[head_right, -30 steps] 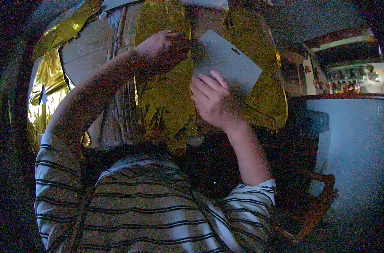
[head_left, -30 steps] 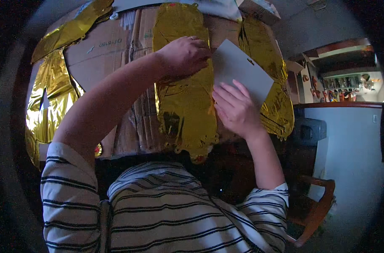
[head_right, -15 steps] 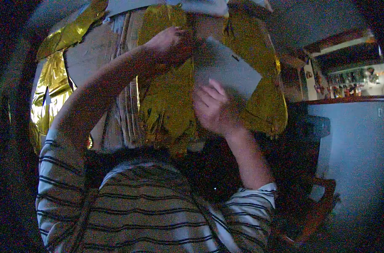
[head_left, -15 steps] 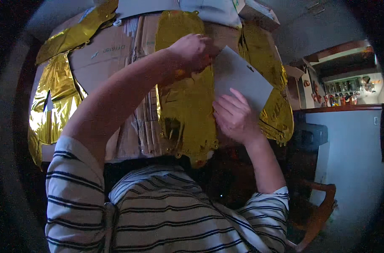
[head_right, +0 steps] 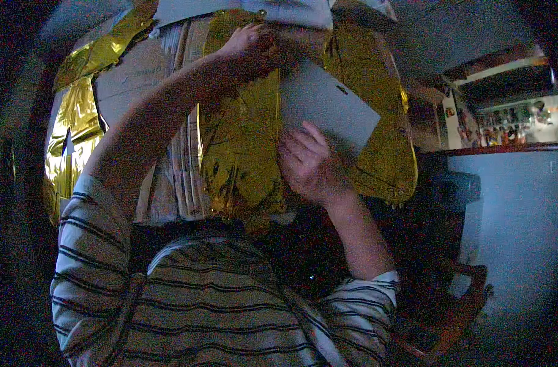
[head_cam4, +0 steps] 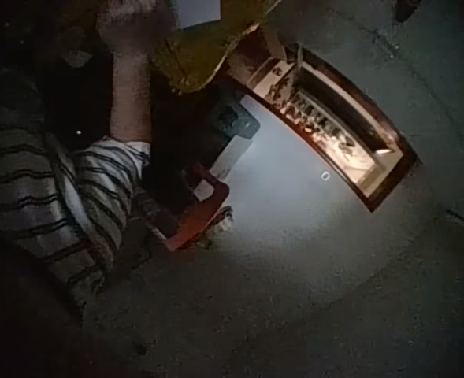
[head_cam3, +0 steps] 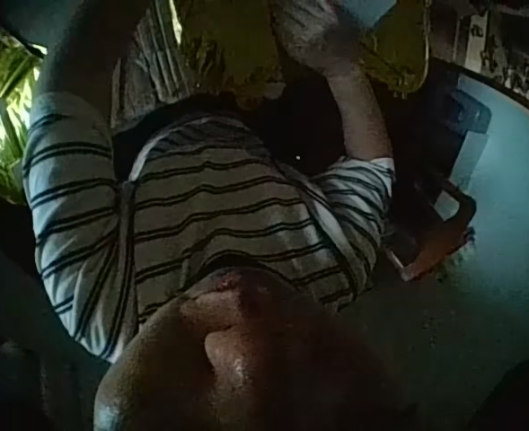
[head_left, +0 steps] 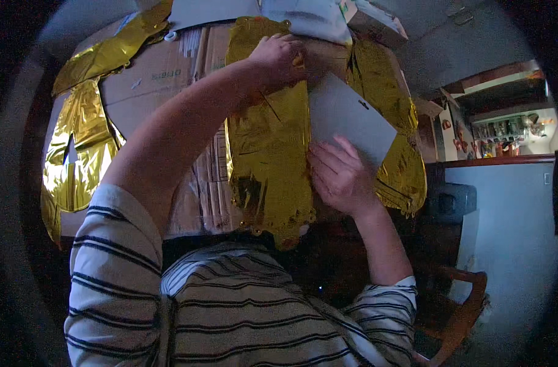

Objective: Folding and flattening gold foil packaging items on a workbench.

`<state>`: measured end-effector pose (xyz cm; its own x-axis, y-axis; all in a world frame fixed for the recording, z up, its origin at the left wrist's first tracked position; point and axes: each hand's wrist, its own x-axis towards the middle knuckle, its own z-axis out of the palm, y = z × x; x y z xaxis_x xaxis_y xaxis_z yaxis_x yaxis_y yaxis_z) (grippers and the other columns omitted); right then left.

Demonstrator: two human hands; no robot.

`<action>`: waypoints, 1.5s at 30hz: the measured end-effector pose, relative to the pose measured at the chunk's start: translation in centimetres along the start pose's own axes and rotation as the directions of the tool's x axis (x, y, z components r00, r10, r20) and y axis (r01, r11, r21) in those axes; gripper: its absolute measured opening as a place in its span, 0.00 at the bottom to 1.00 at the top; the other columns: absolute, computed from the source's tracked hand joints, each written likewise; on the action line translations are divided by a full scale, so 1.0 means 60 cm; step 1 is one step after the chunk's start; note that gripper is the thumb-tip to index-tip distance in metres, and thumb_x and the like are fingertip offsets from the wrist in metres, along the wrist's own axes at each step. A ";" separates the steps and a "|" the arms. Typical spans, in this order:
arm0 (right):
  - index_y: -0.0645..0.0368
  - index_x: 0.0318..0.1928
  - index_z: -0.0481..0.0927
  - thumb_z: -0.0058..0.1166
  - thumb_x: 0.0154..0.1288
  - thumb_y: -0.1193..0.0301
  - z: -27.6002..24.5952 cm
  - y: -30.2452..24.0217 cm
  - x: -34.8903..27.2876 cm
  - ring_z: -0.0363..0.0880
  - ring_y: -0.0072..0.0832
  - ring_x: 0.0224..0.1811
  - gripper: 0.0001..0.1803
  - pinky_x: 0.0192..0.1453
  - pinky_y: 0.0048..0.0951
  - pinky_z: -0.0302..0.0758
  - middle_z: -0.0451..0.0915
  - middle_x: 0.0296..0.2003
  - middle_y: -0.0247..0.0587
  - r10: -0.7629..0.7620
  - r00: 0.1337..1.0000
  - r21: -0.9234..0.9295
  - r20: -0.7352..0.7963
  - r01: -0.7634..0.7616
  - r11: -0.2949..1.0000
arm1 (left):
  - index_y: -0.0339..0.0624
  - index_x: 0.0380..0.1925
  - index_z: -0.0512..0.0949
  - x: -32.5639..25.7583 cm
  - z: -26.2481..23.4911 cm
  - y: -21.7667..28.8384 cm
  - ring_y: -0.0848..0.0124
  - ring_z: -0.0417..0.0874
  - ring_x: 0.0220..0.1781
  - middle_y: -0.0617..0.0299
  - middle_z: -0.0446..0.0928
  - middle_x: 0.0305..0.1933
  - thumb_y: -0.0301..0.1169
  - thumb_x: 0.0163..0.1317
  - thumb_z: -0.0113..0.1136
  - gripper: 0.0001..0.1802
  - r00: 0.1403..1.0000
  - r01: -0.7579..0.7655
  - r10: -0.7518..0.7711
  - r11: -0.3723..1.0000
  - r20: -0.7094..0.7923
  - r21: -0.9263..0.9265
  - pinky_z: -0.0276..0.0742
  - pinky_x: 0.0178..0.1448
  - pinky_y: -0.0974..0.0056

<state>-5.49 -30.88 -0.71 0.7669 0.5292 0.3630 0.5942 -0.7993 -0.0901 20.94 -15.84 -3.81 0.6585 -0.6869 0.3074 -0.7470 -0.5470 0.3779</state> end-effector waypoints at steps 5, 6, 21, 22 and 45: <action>0.64 0.45 0.84 0.61 0.55 0.76 0.000 0.000 0.000 0.81 0.40 0.56 0.15 0.68 0.52 0.69 0.83 0.48 0.46 0.003 1.000 0.009 -0.002 -0.003 1.000 | 0.58 0.49 0.79 0.016 0.020 -0.012 0.58 0.73 0.63 0.60 0.75 0.55 0.54 0.52 0.68 0.26 0.982 0.054 -0.011 0.973 -0.188 0.224 0.68 0.64 0.51; 0.64 0.45 0.84 0.61 0.55 0.76 -0.001 -0.002 0.000 0.81 0.40 0.55 0.15 0.68 0.52 0.69 0.83 0.48 0.47 0.004 1.000 0.003 0.003 -0.004 1.000 | 0.59 0.49 0.79 0.017 0.020 -0.010 0.59 0.73 0.63 0.61 0.74 0.56 0.53 0.52 0.68 0.26 0.975 0.082 -0.018 0.955 -0.222 0.284 0.68 0.64 0.52; 0.64 0.46 0.83 0.60 0.58 0.74 -0.012 -0.007 0.000 0.80 0.42 0.56 0.15 0.69 0.50 0.69 0.83 0.51 0.49 0.007 1.000 -0.008 0.014 -0.007 1.000 | 0.45 0.39 0.80 -0.222 -0.146 -0.008 0.57 0.78 0.54 0.58 0.77 0.47 0.32 0.58 0.65 0.09 0.873 -0.436 0.449 0.894 -0.192 0.109 0.74 0.56 0.52; 0.64 0.46 0.83 0.60 0.58 0.74 -0.013 -0.009 0.001 0.80 0.42 0.56 0.15 0.69 0.49 0.69 0.82 0.52 0.48 0.001 1.000 -0.016 0.008 -0.001 1.000 | 0.45 0.39 0.80 -0.258 -0.161 0.006 0.58 0.78 0.54 0.58 0.77 0.47 0.32 0.58 0.65 0.10 0.859 -0.456 0.468 0.883 -0.207 0.106 0.73 0.56 0.52; 0.61 0.54 0.79 0.54 0.57 0.75 -0.026 -0.070 -0.057 0.73 0.42 0.66 0.22 0.73 0.49 0.64 0.77 0.61 0.45 0.031 0.997 0.032 0.076 -0.034 0.999 | 0.40 0.38 0.76 -0.389 -0.115 0.067 0.53 0.77 0.54 0.53 0.76 0.45 0.37 0.54 0.69 0.18 0.881 -0.443 0.450 0.893 -0.147 0.081 0.71 0.61 0.49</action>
<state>-11.00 -29.82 -0.11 0.8013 0.5239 0.2887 0.5754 -0.8071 -0.1322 3.22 1.29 -3.47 0.2569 -0.7808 0.5695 -0.9661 -0.2230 0.1302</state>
